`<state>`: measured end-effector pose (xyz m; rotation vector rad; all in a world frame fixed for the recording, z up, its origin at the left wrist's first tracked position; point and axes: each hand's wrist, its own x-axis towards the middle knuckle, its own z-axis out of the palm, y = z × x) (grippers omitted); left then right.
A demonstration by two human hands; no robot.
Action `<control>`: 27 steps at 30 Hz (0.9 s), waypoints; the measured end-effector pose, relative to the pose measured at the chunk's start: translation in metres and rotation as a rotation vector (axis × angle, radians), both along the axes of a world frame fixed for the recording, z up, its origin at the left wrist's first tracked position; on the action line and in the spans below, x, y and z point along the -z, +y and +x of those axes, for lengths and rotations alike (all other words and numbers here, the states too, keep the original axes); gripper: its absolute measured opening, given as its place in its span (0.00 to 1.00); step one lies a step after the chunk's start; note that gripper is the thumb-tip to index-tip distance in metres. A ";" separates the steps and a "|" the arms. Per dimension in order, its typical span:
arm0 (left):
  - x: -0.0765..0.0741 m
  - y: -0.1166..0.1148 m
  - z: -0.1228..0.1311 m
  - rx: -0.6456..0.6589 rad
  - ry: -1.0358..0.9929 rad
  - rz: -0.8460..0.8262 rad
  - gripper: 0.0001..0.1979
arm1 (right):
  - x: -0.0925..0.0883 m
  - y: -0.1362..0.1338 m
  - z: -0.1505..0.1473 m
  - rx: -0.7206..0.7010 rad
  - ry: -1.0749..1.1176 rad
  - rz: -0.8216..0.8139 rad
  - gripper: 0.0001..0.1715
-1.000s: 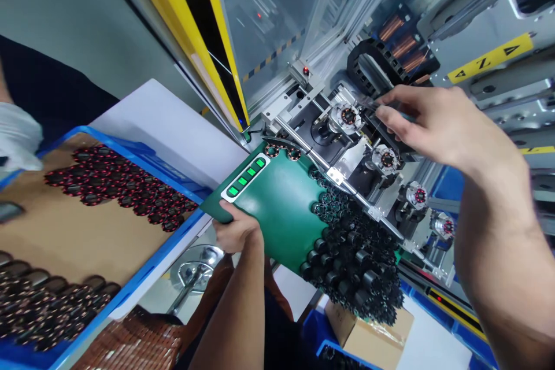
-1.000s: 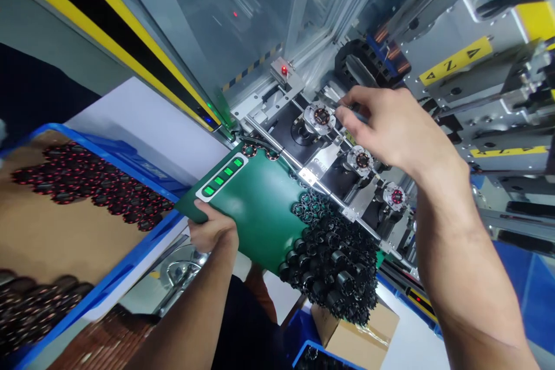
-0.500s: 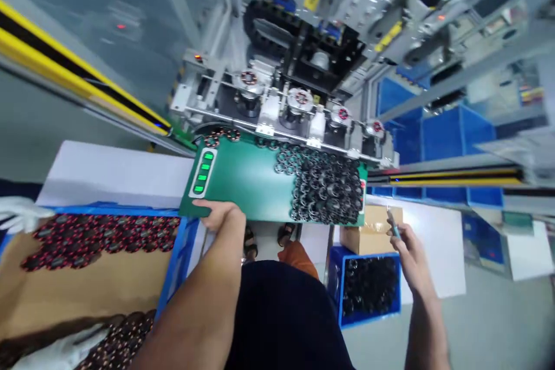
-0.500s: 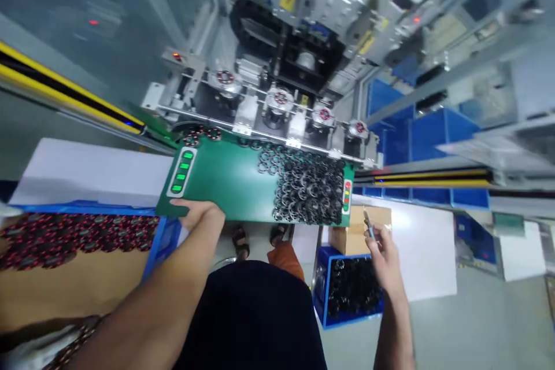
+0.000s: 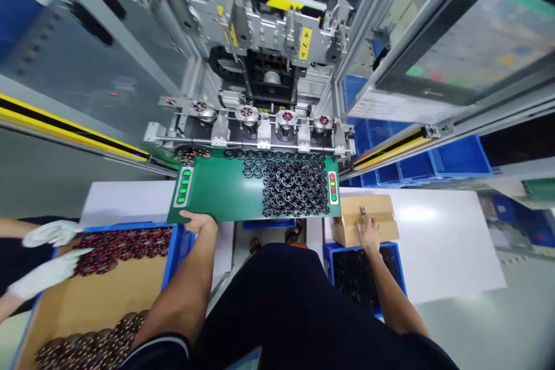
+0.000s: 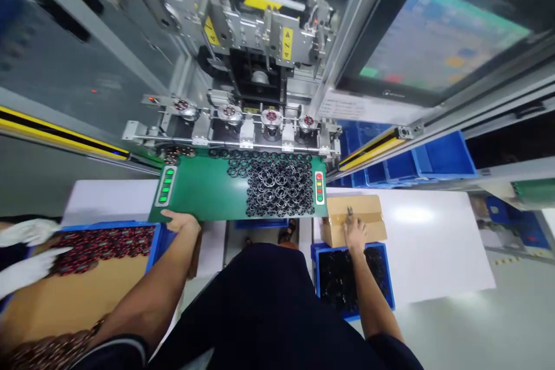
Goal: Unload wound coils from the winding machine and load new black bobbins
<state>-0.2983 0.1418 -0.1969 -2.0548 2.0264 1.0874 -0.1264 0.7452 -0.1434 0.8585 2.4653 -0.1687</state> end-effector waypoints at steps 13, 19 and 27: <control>-0.038 0.004 0.201 0.143 0.257 0.392 0.31 | -0.061 -0.031 -0.107 -0.037 0.677 -0.360 0.46; -0.077 -0.054 0.123 0.713 0.397 0.117 0.34 | -0.137 -0.209 -0.264 -0.457 0.675 -0.598 0.37; -0.133 -0.138 -0.119 1.241 0.757 0.079 0.29 | -0.166 -0.414 -0.420 -0.725 0.131 -0.116 0.37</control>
